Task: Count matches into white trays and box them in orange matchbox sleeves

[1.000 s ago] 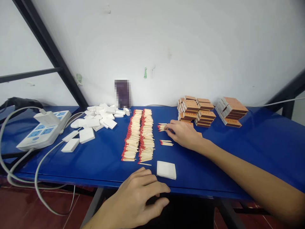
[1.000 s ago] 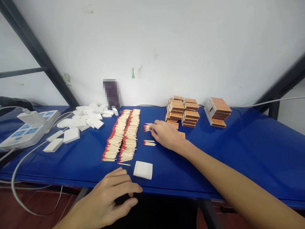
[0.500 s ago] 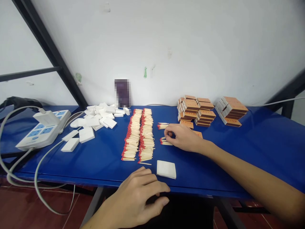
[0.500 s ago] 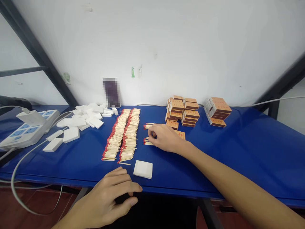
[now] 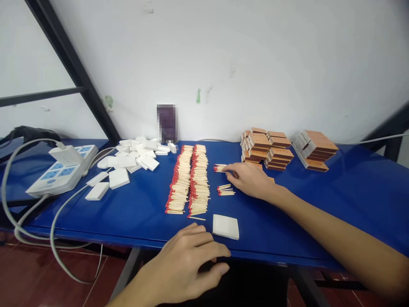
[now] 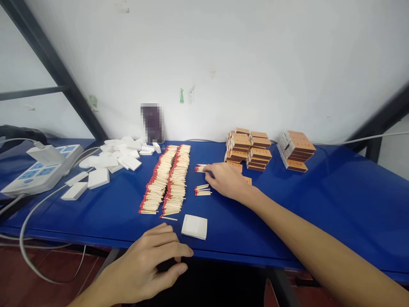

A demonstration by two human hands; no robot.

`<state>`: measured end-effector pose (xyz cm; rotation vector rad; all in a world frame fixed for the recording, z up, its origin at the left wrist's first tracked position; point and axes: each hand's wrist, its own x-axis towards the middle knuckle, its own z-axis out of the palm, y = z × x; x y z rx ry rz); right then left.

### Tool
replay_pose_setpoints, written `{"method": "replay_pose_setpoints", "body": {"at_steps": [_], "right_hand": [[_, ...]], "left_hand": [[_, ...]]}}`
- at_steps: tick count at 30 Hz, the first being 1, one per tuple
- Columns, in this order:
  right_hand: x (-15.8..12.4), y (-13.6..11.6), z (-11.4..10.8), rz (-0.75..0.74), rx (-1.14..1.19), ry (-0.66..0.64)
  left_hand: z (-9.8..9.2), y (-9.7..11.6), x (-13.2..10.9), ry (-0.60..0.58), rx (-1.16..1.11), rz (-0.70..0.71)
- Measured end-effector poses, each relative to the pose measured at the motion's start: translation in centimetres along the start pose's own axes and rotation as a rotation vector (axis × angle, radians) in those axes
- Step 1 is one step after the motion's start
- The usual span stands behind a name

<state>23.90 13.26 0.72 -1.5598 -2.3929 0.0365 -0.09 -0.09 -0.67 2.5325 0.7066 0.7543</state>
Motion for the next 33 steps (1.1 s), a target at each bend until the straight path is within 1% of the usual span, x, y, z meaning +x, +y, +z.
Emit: {"method": "replay_pose_setpoints", "body": {"at_steps": [10,17,19,22,24,25,27,29,33], "right_hand": [[0.1,0.0,-0.1,-0.054,0.115,-0.033],[-1.4,-1.0,-1.2,-0.119,0.191,-0.12],[-1.8,-1.1,-1.6,-0.115,0.189,-0.118],[-2.2,-1.0,-2.1,-0.132,0.156,-0.083],[-2.4,-0.9,-2.2,-0.138,0.136,-0.107],[-2.4,-0.8,-2.2,-0.129,0.13,-0.137],[-2.4,-0.8,-2.3,-0.097,0.13,-0.207],[-2.4,-0.9,-2.3,-0.085,0.133,-0.244],[-2.6,-1.3,-2.3,-0.129,0.132,-0.236]], "left_hand": [[0.1,-0.2,-0.2,0.001,-0.009,-0.01],[0.0,-0.1,-0.1,-0.013,-0.003,-0.025],[0.1,0.0,-0.1,0.038,-0.015,-0.023],[0.4,-0.1,-0.2,0.189,-0.036,-0.08],[0.6,-0.1,-0.1,0.272,-0.039,-0.133],[0.7,-0.2,-0.1,0.293,-0.036,-0.151],[0.8,-0.2,0.0,0.298,-0.019,-0.168],[0.8,-0.1,0.0,0.283,0.012,-0.171],[0.6,0.0,-0.1,0.251,0.078,-0.169]]}}
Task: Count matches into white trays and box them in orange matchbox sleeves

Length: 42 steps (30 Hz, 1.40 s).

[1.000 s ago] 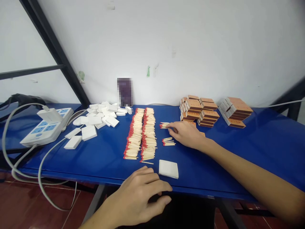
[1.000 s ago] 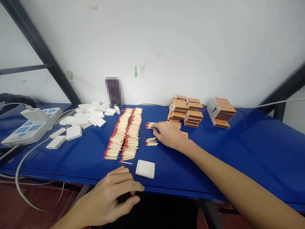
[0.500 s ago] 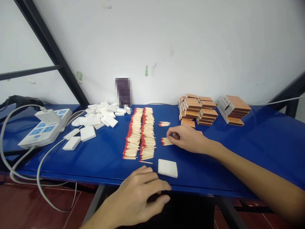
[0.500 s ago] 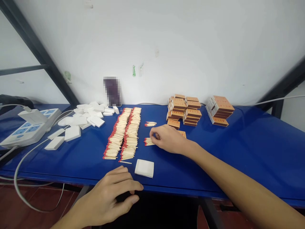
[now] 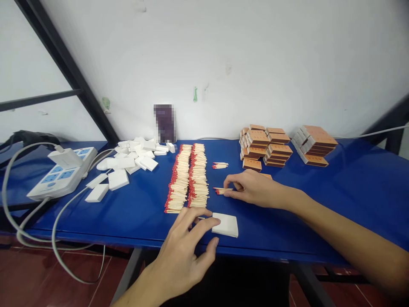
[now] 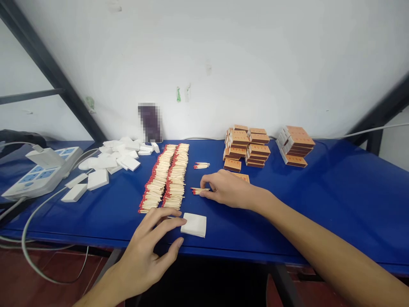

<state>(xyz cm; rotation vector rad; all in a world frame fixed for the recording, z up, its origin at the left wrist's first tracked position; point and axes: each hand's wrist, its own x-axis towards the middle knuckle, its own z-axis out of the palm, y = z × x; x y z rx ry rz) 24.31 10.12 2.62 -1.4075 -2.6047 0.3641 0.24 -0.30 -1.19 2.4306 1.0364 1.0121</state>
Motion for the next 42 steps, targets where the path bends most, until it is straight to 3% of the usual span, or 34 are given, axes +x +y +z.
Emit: {"method": "replay_pose_setpoints", "body": {"at_steps": [5,12,16,29,42], "right_hand": [[-0.6,-0.2,0.7,-0.152,-0.061,0.011],[-0.7,-0.3,2.2,-0.268,-0.487,0.13],[-0.5,-0.1,2.3,-0.309,-0.611,0.2],[0.1,1.0,2.1,-0.381,-0.653,0.27],[-0.2,1.0,3.1,-0.306,-0.667,0.173]], "left_hand": [[0.0,0.1,0.1,-0.035,0.043,-0.001],[0.1,0.0,0.3,-0.039,0.061,0.011],[0.1,0.1,0.3,-0.042,0.04,0.007],[0.1,0.2,0.2,-0.031,0.063,0.006],[0.3,0.2,0.1,-0.029,0.097,0.002]]}}
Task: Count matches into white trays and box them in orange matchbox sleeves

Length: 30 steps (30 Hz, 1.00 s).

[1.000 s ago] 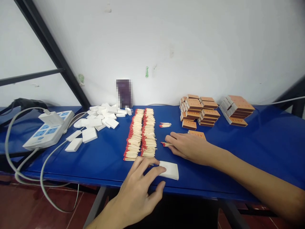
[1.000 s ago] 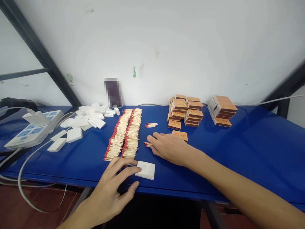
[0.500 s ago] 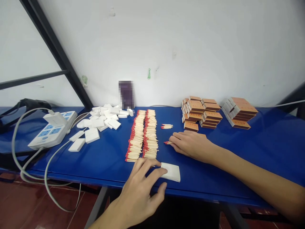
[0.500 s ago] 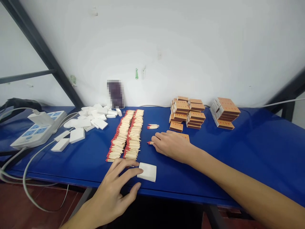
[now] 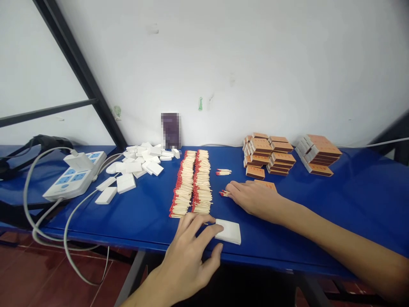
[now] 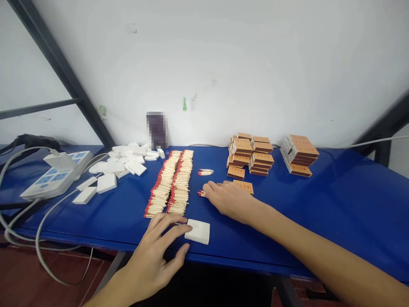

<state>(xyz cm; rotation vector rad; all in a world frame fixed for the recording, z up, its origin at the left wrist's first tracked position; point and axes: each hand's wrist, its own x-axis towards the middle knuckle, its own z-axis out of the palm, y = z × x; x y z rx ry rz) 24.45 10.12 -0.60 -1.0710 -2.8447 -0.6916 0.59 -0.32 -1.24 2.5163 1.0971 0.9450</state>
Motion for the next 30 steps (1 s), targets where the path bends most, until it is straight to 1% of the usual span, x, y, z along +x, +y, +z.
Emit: {"method": "replay_pose_setpoints", "body": {"at_steps": [3,7,9,11,14,19,21,26,28,30], "right_hand": [[-0.1,0.3,-0.4,0.027,0.072,-0.011],[-1.0,0.0,-2.7,0.072,0.315,-0.035],[-1.8,-0.7,-4.1,0.037,0.474,-0.08],[-2.5,-1.5,-5.0,-0.029,0.552,-0.116],[-3.3,-2.6,-5.4,-0.115,0.535,-0.155],[-3.0,-3.7,-5.1,-0.259,0.289,-0.05],[-2.6,-3.8,-5.0,-0.299,0.235,-0.028],[-1.7,-3.7,-4.7,-0.315,0.292,-0.003],[-1.6,-3.6,-4.8,-0.313,0.344,-0.018],[-1.5,-3.3,-5.3,-0.301,0.394,-0.06]], "left_hand": [[0.0,-0.1,0.0,-0.026,0.027,0.003],[-0.1,-0.1,0.1,-0.095,0.048,-0.006],[-0.2,0.0,0.3,-0.112,0.033,-0.032],[-0.2,0.1,0.4,-0.125,0.004,-0.07],[-0.3,0.3,0.5,-0.127,-0.024,-0.119],[-0.4,0.4,0.5,-0.113,-0.066,-0.119],[-0.5,0.4,0.5,-0.107,-0.067,-0.11],[-0.4,0.4,0.6,-0.094,-0.082,-0.11],[-0.2,0.3,0.5,-0.08,-0.091,-0.111],[-0.1,0.3,0.4,-0.064,-0.095,-0.106]]}}
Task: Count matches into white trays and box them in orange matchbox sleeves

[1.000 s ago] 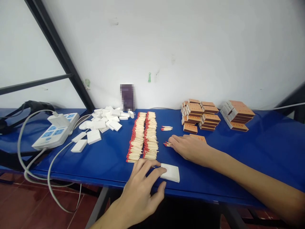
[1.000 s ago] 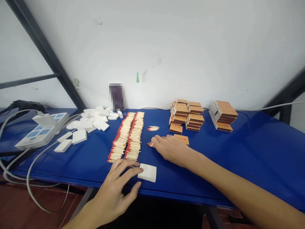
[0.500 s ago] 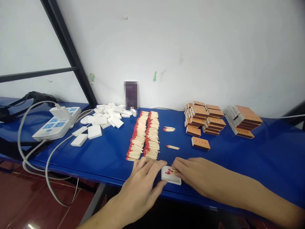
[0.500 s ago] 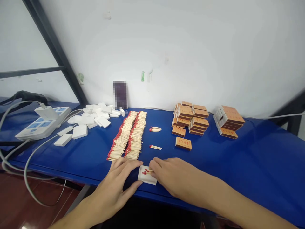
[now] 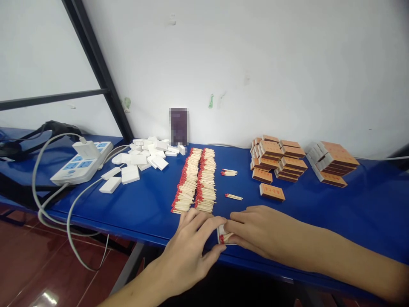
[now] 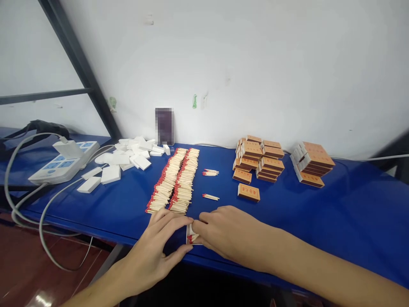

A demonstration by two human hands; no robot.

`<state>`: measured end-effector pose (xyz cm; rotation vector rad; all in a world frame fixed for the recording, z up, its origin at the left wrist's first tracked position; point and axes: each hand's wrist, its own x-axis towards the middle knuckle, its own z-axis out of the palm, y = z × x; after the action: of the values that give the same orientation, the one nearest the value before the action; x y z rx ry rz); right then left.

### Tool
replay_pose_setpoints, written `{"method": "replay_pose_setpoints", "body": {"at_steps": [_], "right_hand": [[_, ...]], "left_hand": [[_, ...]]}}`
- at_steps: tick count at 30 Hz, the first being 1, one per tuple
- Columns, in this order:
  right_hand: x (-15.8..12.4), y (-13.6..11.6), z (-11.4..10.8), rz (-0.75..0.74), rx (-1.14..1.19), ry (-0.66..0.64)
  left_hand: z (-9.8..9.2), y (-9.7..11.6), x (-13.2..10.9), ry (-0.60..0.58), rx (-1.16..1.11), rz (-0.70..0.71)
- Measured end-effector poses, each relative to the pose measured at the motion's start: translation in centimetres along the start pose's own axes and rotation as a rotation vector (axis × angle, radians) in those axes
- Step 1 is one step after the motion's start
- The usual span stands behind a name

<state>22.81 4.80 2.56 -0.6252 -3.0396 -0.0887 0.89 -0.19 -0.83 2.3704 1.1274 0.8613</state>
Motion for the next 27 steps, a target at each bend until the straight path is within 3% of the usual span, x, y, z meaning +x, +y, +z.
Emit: {"method": "replay_pose_setpoints", "body": {"at_steps": [11,17,21,27], "right_hand": [[0.0,-0.2,-1.7,0.079,0.203,-0.102],[-0.2,0.2,-2.6,0.103,0.226,-0.016],[-0.6,2.6,-2.0,0.343,0.207,0.125],[0.2,5.5,-0.1,0.577,0.27,-0.075]], "left_hand": [[0.5,-0.4,-0.3,0.068,0.044,0.07],[0.5,-0.6,-0.5,0.068,0.084,0.085],[0.5,-0.4,-0.4,0.049,0.153,0.119],[0.5,-0.5,-0.4,0.09,0.141,0.134]]}}
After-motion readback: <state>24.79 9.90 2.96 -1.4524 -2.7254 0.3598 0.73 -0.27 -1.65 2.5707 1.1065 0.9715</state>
